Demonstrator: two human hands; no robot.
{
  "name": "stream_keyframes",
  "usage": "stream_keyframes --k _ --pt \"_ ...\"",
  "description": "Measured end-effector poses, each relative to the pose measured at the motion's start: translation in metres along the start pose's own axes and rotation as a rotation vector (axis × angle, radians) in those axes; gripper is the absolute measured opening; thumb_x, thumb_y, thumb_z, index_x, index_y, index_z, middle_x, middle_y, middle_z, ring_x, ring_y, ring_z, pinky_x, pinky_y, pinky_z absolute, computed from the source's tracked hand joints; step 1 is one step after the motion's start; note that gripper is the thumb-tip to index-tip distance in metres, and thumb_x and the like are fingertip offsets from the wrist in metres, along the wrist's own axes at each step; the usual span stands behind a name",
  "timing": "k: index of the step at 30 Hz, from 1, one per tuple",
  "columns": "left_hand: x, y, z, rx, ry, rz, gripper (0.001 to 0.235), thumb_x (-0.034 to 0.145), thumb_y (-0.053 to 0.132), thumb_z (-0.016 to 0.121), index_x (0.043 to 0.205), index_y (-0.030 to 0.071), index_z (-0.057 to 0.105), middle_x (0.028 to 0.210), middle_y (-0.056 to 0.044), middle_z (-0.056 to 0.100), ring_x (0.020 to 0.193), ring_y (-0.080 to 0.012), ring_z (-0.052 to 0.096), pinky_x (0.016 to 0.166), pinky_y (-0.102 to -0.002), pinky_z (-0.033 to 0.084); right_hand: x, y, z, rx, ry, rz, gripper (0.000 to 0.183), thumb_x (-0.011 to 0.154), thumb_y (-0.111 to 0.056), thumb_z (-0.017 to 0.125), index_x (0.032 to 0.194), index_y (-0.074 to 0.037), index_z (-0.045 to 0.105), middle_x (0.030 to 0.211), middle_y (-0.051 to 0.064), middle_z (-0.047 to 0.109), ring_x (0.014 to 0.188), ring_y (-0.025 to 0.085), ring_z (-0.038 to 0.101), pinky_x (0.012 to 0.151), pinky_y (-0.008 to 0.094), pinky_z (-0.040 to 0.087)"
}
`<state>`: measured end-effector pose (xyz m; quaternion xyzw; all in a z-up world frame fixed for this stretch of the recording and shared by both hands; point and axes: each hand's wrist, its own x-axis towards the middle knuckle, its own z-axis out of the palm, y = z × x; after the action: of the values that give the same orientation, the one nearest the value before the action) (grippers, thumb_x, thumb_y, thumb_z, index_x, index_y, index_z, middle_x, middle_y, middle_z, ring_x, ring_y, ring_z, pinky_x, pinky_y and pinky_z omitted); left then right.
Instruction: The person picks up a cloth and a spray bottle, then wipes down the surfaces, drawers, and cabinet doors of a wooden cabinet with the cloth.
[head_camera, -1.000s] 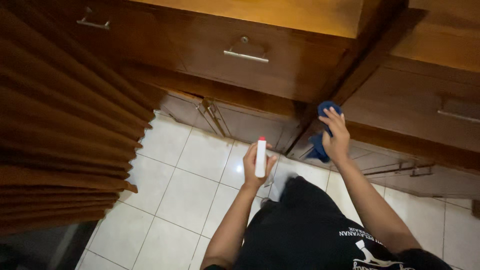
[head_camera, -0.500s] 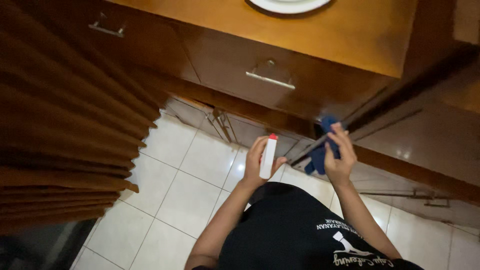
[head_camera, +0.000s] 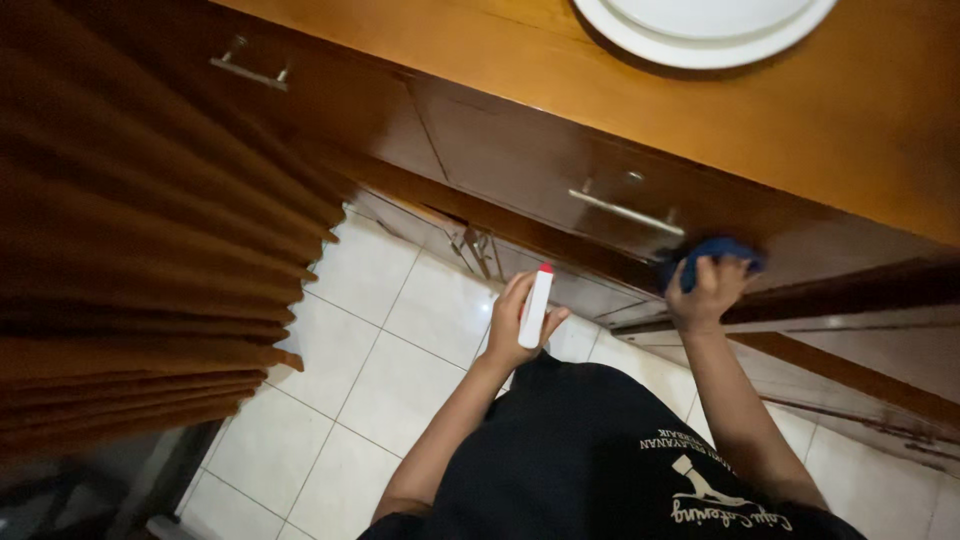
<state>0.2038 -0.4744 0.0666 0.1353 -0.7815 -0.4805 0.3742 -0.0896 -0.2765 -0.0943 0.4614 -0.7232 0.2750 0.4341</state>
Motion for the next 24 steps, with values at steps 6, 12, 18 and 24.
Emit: stream_keyframes --k 6,12,18,24 --pt "0.016 -0.035 -0.046 0.063 0.059 -0.103 0.047 0.085 0.022 0.085 0.121 0.001 0.064 0.114 -0.016 0.066 0.102 -0.0315 0.068 0.09 -0.037 0.055 -0.036 -0.028 0.07 -0.035 -0.11 -0.059 0.05 0.093 -0.028 0.062 0.141 -0.014 0.058 0.16 0.022 0.042 0.153 0.041 0.031 0.121 0.065 -0.001" --pt "0.042 -0.055 -0.083 0.081 0.107 -0.101 0.045 0.085 0.019 0.084 0.121 0.001 0.063 0.112 -0.016 0.066 0.1 -0.0299 0.068 0.088 -0.036 0.055 0.008 -0.103 0.137 -0.041 0.015 -0.087 0.048 0.092 -0.028 0.063 0.139 -0.021 0.067 0.15 0.014 0.059 0.153 0.033 0.031 0.125 0.062 -0.007" --pt "0.041 -0.069 -0.114 0.081 0.14 -0.073 0.049 0.086 0.016 0.083 0.126 -0.001 0.06 0.104 -0.012 0.061 0.084 -0.0253 0.061 0.078 -0.034 0.052 0.148 -0.216 0.159 0.062 -0.02 -0.138 0.043 0.093 -0.019 0.059 0.134 -0.02 0.074 0.134 0.005 0.07 0.144 0.024 0.048 0.126 0.053 -0.014" --pt "0.049 -0.09 -0.146 0.067 0.063 -0.109 0.051 0.084 0.016 0.086 0.126 0.0 0.062 0.098 -0.012 0.062 0.074 -0.022 0.059 0.073 -0.032 0.052 0.257 -0.296 0.151 -0.146 -0.124 -0.367 0.041 0.106 -0.022 0.054 0.146 -0.025 0.063 0.148 -0.008 0.061 0.144 0.009 0.048 0.128 0.051 -0.012"
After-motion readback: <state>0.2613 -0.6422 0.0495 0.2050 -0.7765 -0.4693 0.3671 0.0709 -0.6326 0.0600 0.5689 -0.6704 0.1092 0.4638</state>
